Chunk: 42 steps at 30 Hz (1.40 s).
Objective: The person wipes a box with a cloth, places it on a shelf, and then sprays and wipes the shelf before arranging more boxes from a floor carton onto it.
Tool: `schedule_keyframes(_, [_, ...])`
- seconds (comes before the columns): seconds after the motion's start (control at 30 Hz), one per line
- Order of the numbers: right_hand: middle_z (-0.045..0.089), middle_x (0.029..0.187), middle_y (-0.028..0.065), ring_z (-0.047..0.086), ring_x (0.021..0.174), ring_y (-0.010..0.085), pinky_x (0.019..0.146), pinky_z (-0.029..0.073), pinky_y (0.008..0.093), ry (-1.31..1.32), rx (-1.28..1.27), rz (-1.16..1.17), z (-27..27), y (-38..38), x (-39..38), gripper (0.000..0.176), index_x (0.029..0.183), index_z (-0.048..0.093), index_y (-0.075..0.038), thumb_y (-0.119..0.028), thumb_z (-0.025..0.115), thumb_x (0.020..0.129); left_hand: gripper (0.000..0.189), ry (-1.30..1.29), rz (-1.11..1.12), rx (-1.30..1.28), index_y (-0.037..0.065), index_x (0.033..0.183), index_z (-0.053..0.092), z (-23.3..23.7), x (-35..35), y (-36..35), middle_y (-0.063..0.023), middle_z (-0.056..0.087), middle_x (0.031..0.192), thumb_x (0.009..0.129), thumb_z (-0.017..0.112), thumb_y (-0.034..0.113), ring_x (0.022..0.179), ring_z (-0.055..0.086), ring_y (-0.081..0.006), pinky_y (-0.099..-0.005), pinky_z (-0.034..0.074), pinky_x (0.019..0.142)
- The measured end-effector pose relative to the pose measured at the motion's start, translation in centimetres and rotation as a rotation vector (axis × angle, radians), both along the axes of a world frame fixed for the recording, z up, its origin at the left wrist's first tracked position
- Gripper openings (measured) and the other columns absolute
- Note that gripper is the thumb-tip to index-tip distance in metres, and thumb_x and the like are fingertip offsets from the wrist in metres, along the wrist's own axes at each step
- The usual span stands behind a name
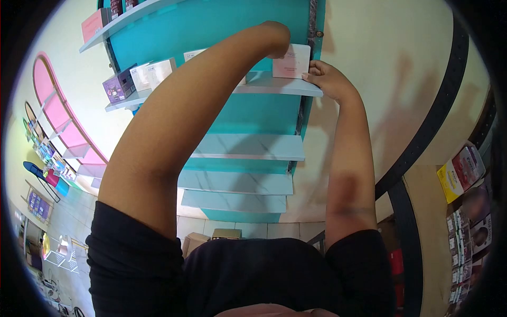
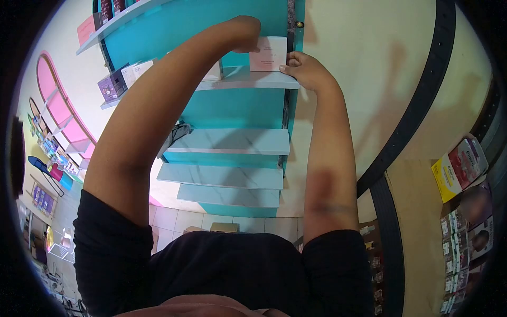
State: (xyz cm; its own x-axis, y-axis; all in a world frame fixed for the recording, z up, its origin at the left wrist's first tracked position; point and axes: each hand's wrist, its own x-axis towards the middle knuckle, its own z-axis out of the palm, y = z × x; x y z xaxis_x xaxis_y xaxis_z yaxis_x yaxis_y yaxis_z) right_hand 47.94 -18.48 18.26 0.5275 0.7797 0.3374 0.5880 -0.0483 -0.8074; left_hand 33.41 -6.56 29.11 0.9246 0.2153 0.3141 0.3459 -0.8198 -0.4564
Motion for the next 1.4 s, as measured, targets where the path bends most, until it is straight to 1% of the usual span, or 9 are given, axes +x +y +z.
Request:
schedule_keyframes(0.3, [0.066, 0.124, 0.0112, 0.061, 0.114, 0.0181, 0.100, 0.043, 0.0282, 0.090, 0.066, 0.080, -0.3, -0.1, -0.2, 0.054, 0.133, 0.054, 0.001, -0.020, 0.074, 0.088, 0.036, 0.036, 0.041, 0.046, -0.001, 0.096, 0.076, 0.0, 0.5, -0.3, -0.0213, 0.072, 0.097, 0.079, 0.082, 0.030, 0.090, 0.069, -0.0361, -0.0423, 0.055, 0.083])
schedule_keyframes(0.8, [0.070, 0.116, 0.0127, 0.064, 0.107, 0.0179, 0.093, 0.046, 0.0277, 0.103, 0.087, 0.025, -0.2, -0.2, -0.3, 0.052, 0.127, 0.059, 0.005, -0.022, 0.076, 0.086, 0.034, -0.023, -0.035, -0.011, -0.001, 0.094, 0.076, -0.3, -0.8, -0.1, -0.0208, 0.071, 0.097, 0.080, 0.081, 0.029, 0.091, 0.068, -0.0370, -0.0431, 0.054, 0.083])
schedule_keyframes(0.9, [0.070, 0.116, 0.0127, 0.064, 0.108, 0.0179, 0.095, 0.045, 0.0277, 0.105, 0.096, 0.024, -0.3, -0.2, -0.5, 0.052, 0.128, 0.058, 0.005, -0.021, 0.076, 0.086, 0.031, -0.035, 0.036, -0.039, 0.001, 0.101, 0.075, 0.2, -1.9, -1.0, -0.0195, 0.071, 0.104, 0.083, 0.077, 0.026, 0.094, 0.068, -0.0377, -0.0426, 0.055, 0.086])
schedule_keyframes(0.97, [0.069, 0.116, 0.0129, 0.064, 0.108, 0.0180, 0.096, 0.045, 0.0276, 0.122, 0.101, 0.027, -0.3, -0.2, -0.5, 0.053, 0.129, 0.058, 0.005, -0.021, 0.076, 0.086, 0.033, -0.149, 0.042, 0.062, 0.003, 0.115, 0.070, 0.4, -2.3, -0.6, -0.0169, 0.070, 0.112, 0.087, 0.074, 0.020, 0.097, 0.069, -0.0347, -0.0406, 0.055, 0.087])
schedule_keyframes(1.1, [0.068, 0.119, 0.0130, 0.063, 0.112, 0.0182, 0.098, 0.044, 0.0270, 0.147, 0.134, 0.033, -0.3, -0.6, -1.2, 0.056, 0.134, 0.055, 0.004, -0.020, 0.075, 0.087, 0.024, -0.255, 0.044, 0.038, 0.002, 0.099, 0.075, 1.1, -3.8, 0.7, -0.0174, 0.072, 0.103, 0.081, 0.076, 0.016, 0.097, 0.069, -0.0355, -0.0432, 0.055, 0.083])
schedule_keyframes(1.17, [0.068, 0.121, 0.0131, 0.062, 0.113, 0.0182, 0.099, 0.043, 0.0268, 0.169, 0.133, 0.041, -0.4, -0.7, -1.2, 0.056, 0.134, 0.055, 0.003, -0.020, 0.074, 0.088, 0.032, -0.685, -0.329, -0.118, 0.002, 0.113, 0.070, -0.7, -7.1, 1.0, -0.0171, 0.071, 0.110, 0.082, 0.074, 0.011, 0.095, 0.070, -0.0361, -0.0427, 0.056, 0.082])
schedule_keyframes(1.23, [0.067, 0.122, 0.0132, 0.062, 0.114, 0.0182, 0.099, 0.043, 0.0265, 0.188, 0.133, 0.050, -0.5, -0.7, -1.2, 0.055, 0.135, 0.055, 0.003, -0.020, 0.074, 0.088, 0.037, -0.653, -0.387, -0.374, 0.003, 0.123, 0.064, -1.7, -11.9, -1.0, -0.0152, 0.069, 0.119, 0.089, 0.072, 0.014, 0.101, 0.070, -0.0294, -0.0370, 0.056, 0.087])
schedule_keyframes(1.33, [0.065, 0.126, 0.0130, 0.060, 0.118, 0.0191, 0.100, 0.043, 0.0284, 0.136, 0.159, -0.016, -1.0, -0.8, -0.6, 0.052, 0.135, 0.055, 0.002, -0.018, 0.071, 0.090, 0.033, -0.734, -0.497, -0.737, 0.002, 0.121, 0.063, -5.0, -16.7, -2.6, -0.0153, 0.069, 0.117, 0.090, 0.071, 0.010, 0.102, 0.070, -0.0224, -0.0327, 0.055, 0.088])
schedule_keyframes(1.4, [0.064, 0.129, 0.0152, 0.062, 0.114, 0.0189, 0.094, 0.047, 0.0296, 0.213, 0.383, -0.046, -2.1, -1.6, -0.7, 0.048, 0.132, 0.058, 0.000, -0.019, 0.072, 0.090, 0.035, -0.811, -0.556, -0.933, 0.001, 0.121, 0.061, -8.4, -19.6, -2.8, -0.0140, 0.067, 0.118, 0.088, 0.072, 0.007, 0.104, 0.069, -0.0209, -0.0324, 0.054, 0.090])
